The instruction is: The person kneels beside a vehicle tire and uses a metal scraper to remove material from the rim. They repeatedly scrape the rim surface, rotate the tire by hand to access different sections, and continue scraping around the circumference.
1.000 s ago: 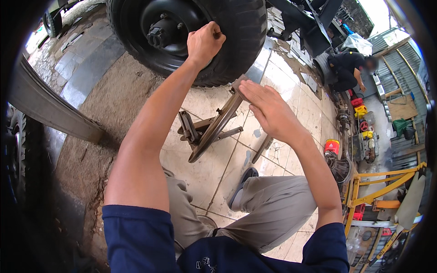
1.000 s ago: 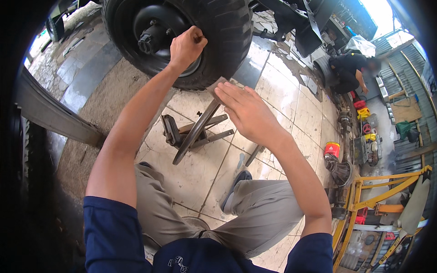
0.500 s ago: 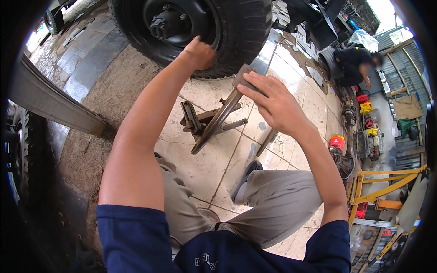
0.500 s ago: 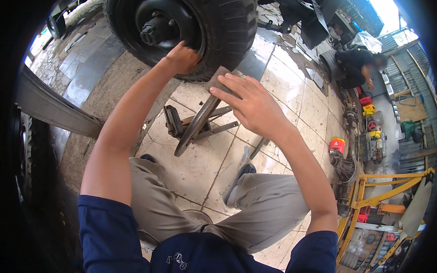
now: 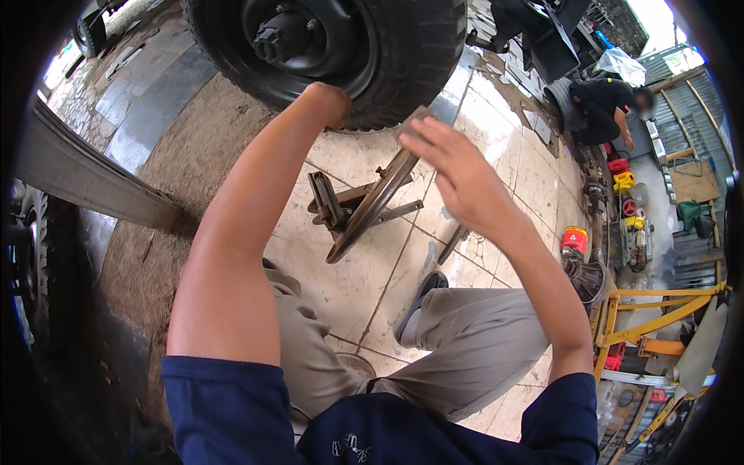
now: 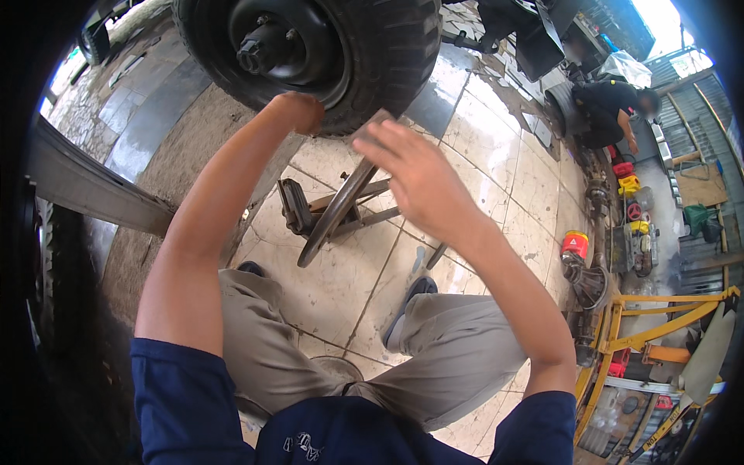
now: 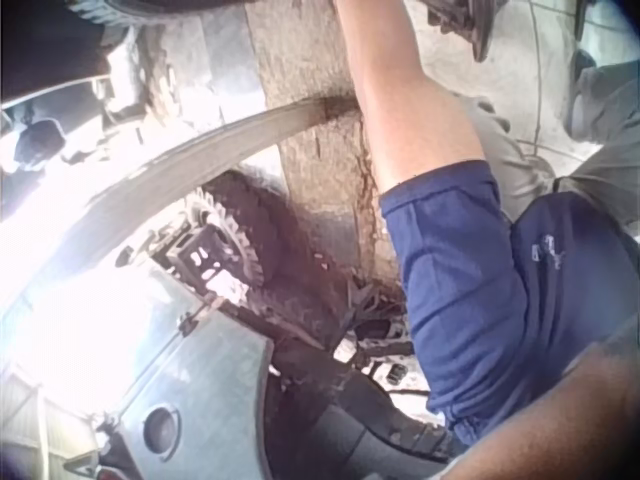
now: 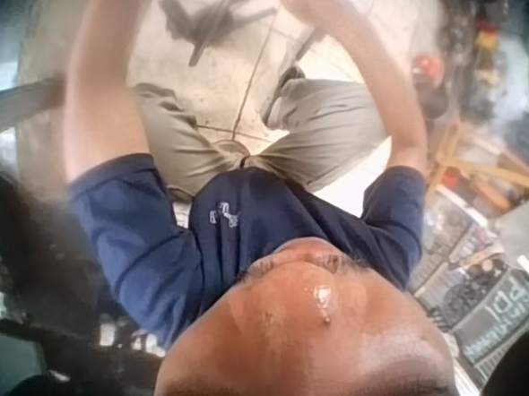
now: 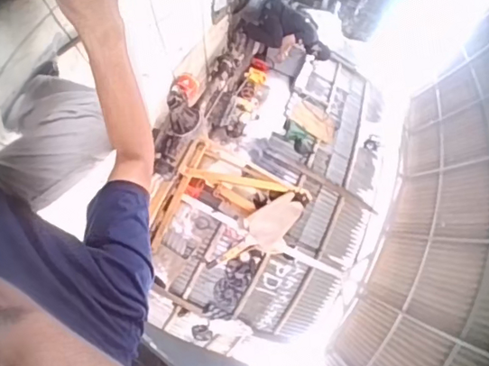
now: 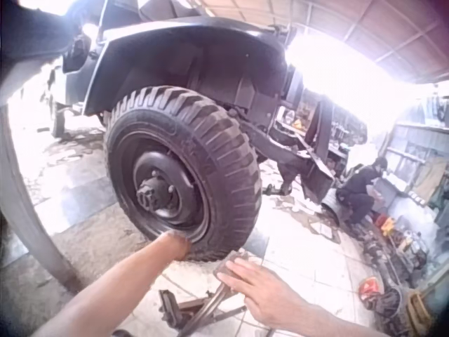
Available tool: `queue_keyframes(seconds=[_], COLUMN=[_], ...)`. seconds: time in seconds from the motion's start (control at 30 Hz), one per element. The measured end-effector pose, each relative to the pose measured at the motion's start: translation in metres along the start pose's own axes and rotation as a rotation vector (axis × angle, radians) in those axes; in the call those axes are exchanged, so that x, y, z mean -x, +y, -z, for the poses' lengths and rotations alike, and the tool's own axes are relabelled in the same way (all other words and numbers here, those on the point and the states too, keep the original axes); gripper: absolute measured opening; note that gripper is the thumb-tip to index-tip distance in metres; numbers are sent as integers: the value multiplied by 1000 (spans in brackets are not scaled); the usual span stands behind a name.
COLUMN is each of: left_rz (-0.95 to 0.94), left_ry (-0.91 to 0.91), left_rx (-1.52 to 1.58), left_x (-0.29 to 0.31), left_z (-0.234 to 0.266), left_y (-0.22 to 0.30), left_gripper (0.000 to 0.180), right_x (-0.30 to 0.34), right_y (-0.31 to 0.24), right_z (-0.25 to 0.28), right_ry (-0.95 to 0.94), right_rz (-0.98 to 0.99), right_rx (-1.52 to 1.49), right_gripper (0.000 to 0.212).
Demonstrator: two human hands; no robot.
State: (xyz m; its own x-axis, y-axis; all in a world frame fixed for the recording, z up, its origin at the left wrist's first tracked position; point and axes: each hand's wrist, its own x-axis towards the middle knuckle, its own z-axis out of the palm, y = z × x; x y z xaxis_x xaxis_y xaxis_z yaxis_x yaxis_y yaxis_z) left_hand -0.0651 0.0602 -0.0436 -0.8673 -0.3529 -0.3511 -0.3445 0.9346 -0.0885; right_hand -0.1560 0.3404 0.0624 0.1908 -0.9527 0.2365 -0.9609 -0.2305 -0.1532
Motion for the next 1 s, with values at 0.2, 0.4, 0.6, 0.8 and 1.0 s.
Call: queue_keyframes(seconds=[0.2,0.4,0.6,0.8,1.0], left_rz=[-2,16,-9,-9,-8], left_ry=[-182,-130,-199,-112,-119], left_rx=[-53,-31,-76,-104,-112], left_x=[-8,-9,-7,-3,-4], left_z=[-1,-10,-4,-8,-5], left_y=[0,-8,-5,-5,-3], left_gripper=[36,36,36,38,38], right_x=[1,1,2,-3,-3], right_y=[-15,-4,-13,29,31], right_z=[14,-5,-2,-9,-14], right_ry=[-161,-18,-130,54,98], right_rz=[159,-5,229,-42,-146], right_rx=[90,54,104,-34,-119], right_gripper=[64,67,68,67,65])
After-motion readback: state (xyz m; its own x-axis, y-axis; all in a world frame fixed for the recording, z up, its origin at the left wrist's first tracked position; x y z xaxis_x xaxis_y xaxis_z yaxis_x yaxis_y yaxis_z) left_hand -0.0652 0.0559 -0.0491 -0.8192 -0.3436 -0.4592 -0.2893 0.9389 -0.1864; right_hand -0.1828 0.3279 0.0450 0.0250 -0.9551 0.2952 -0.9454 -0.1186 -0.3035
